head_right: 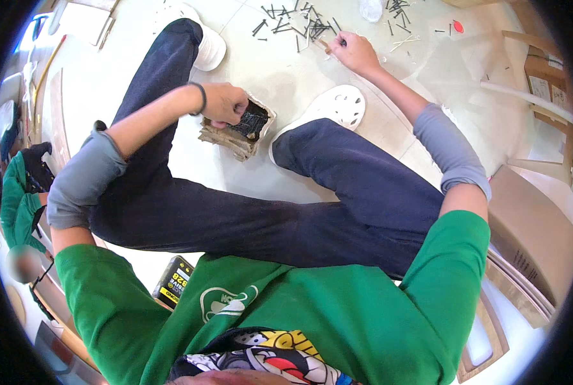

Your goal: The person handles wooden planks and white panels, aligning them on the floor. They then sit and sort screws and nails from a plastic bag into a small cardboard box.

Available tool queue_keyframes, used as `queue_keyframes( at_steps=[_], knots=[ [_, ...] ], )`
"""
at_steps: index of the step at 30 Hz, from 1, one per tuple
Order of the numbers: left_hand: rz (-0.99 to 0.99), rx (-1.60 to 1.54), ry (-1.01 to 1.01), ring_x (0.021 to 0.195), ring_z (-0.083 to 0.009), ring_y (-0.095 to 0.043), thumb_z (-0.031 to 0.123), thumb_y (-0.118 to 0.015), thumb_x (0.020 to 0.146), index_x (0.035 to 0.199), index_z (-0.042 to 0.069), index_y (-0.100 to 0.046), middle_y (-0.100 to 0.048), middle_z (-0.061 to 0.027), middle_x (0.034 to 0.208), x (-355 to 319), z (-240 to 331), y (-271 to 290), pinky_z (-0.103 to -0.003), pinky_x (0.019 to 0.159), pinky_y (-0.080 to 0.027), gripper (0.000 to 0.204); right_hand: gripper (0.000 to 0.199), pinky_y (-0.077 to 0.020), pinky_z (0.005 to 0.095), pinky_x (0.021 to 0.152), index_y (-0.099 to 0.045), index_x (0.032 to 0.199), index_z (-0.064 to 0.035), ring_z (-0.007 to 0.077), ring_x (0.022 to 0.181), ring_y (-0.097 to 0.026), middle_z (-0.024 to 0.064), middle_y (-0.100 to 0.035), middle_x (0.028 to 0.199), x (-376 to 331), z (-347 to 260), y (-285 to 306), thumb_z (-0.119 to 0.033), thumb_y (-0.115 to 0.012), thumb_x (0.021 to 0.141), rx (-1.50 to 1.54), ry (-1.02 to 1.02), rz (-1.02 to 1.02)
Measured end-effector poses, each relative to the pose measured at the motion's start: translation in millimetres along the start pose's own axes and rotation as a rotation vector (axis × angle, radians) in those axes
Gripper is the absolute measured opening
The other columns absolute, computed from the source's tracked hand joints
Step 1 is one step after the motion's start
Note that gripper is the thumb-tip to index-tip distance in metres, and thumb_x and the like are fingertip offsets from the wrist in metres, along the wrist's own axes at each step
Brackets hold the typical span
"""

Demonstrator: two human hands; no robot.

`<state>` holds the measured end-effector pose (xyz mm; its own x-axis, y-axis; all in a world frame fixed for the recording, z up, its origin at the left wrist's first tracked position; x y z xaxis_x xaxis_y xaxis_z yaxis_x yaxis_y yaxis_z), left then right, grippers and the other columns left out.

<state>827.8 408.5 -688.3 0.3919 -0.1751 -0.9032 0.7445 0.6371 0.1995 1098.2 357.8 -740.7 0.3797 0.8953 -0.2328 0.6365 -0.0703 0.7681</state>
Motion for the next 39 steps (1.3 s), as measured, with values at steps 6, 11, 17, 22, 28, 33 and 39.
queue_keyframes(
  at_steps=[6,11,17,22,28,33,39],
  knots=[
    [0.136,0.077,-0.198,0.11,-0.0312,-0.059,0.01,-0.066,0.081,0.139,0.005,-0.037,-0.058,-0.0178,0.124,15,-35,-18,-0.039,0.094,-0.047,0.065,0.031,-0.0463,0.0352,0.065,-0.061,0.089,-0.0008,0.0182,0.069,-0.057,0.0079,-0.062,0.076,-36,-103,-52,-0.03,-0.051,0.091,0.646,0.002,-0.269],
    [0.183,-0.392,-0.03,0.096,-0.0251,-0.067,0.009,-0.049,0.092,0.124,0.002,-0.048,-0.064,-0.0175,0.109,-46,-82,48,-0.035,0.077,-0.059,0.033,0.021,-0.051,0.0416,0.07,-0.061,0.097,-0.005,0.029,0.083,-0.064,0.0141,-0.065,0.092,-95,-220,-95,-0.023,-0.056,0.087,0.123,0.493,-0.62],
    [0.658,-0.247,0.139,0.084,-0.0249,-0.068,0.02,-0.056,0.091,0.119,0.007,-0.051,-0.066,-0.015,0.093,26,-136,145,-0.035,0.073,-0.056,0.032,0.027,-0.0533,0.0425,0.076,-0.058,0.107,-0.0082,0.0294,0.1,-0.061,0.0135,-0.059,0.109,-109,-223,-106,-0.019,-0.065,0.083,-0.068,0.808,-0.381],
    [1.298,0.116,-0.1,0.107,-0.038,-0.057,0.025,-0.063,0.085,0.124,0.014,-0.052,-0.061,-0.0182,0.106,92,-66,159,-0.046,0.091,-0.048,0.042,0.025,-0.0529,0.0373,0.076,-0.061,0.109,-0.0081,0.028,0.085,-0.065,0.0127,-0.065,0.103,-11,-131,-42,-0.009,-0.058,0.084,0.174,0.251,-0.074],
    [1.448,0.15,-0.037,0.1,-0.0293,-0.06,0.016,-0.053,0.085,0.098,0.01,-0.066,-0.063,-0.013,0.1,159,-50,128,-0.042,0.09,-0.049,0.019,0.053,-0.0411,0.0426,0.102,-0.051,0.129,-0.0034,0.0367,0.12,-0.05,0.0214,-0.054,0.127,41,-24,-30,-0.005,-0.062,0.077,-0.363,0.365,0.047],
    [1.574,0.44,-0.195,0.085,-0.0266,-0.062,0.017,-0.056,0.079,0.078,0.008,-0.062,-0.06,-0.0078,0.089,138,-18,111,-0.036,0.06,-0.056,0.01,0.027,-0.0464,0.0438,0.082,-0.055,0.109,-0.0006,0.0359,0.097,-0.055,0.0179,-0.056,0.102,25,-8,-35,-0.009,-0.059,0.083,-0.42,0.417,-0.005],
    [1.358,0.098,-0.004,0.092,-0.0296,-0.061,0.011,-0.067,0.073,0.101,0.006,-0.06,-0.059,-0.0148,0.103,144,-39,121,-0.038,0.078,-0.053,0.029,0.023,-0.0463,0.0442,0.076,-0.054,0.103,0.0006,0.0366,0.09,-0.056,0.0177,-0.055,0.095,30,-2,-22,-0.004,-0.058,0.081,-0.527,0.453,0.004]
  ],
)
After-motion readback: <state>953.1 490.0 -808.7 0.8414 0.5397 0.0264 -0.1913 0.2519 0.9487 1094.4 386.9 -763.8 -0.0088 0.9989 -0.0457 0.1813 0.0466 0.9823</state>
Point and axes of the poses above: each hand's wrist, its own x-axis towards the middle knuckle, its own y-axis out of the back of the hand, z = x × y, the point moved 8 cm from there along x, towards the middle knuckle
